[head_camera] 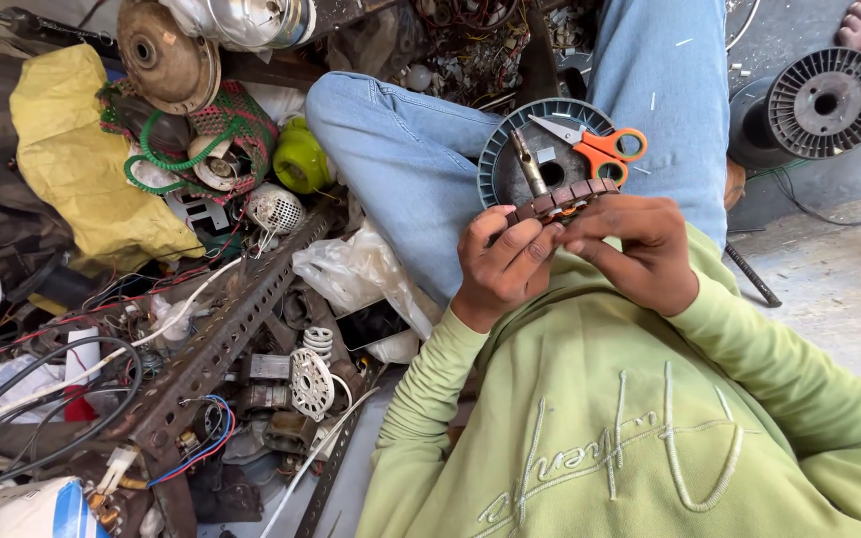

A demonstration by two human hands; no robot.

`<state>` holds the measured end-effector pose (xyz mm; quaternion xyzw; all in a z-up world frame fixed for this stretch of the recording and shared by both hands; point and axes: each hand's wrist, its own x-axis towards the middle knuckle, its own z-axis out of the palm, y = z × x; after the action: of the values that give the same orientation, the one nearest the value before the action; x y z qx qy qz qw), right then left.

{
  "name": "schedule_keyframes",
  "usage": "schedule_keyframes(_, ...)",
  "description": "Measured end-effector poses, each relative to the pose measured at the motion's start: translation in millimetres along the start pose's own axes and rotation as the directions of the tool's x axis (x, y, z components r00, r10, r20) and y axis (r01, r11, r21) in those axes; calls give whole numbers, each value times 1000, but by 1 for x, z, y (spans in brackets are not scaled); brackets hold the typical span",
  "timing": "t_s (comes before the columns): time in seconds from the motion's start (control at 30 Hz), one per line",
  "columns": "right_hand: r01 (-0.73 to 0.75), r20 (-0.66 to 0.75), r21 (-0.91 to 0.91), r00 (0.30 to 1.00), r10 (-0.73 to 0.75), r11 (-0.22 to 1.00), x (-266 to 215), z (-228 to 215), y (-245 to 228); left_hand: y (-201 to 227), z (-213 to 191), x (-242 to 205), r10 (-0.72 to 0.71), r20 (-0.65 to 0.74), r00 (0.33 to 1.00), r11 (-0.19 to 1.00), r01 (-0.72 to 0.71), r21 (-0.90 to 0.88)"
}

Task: The person sits on the ground and fits copper wire coils into the slots of a laminated motor stator core held on their lap, pressing each coil into place by hand. They use scissors to trim wire ends and reach to a cluttered workbench for small parts, then hold up the assembled stator.

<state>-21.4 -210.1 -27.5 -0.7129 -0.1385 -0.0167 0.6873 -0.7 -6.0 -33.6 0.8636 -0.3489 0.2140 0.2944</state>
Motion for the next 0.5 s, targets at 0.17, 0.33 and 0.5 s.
schedule_keyframes(0.17,-99,-107,28,989,102,995,-1,4,-11,8,-10,14,-54,-9,999,996,53,-69)
schedule_keyframes(0.33,-86,-148,-97,986,71,992,0,11,-14,9,-9,17,-156,3,988,967,153,-201)
schedule_keyframes(0.5,-64,-181,-128,983,40,990,-3,15,-15,5,-8,17,-238,11,971,901,225,-371)
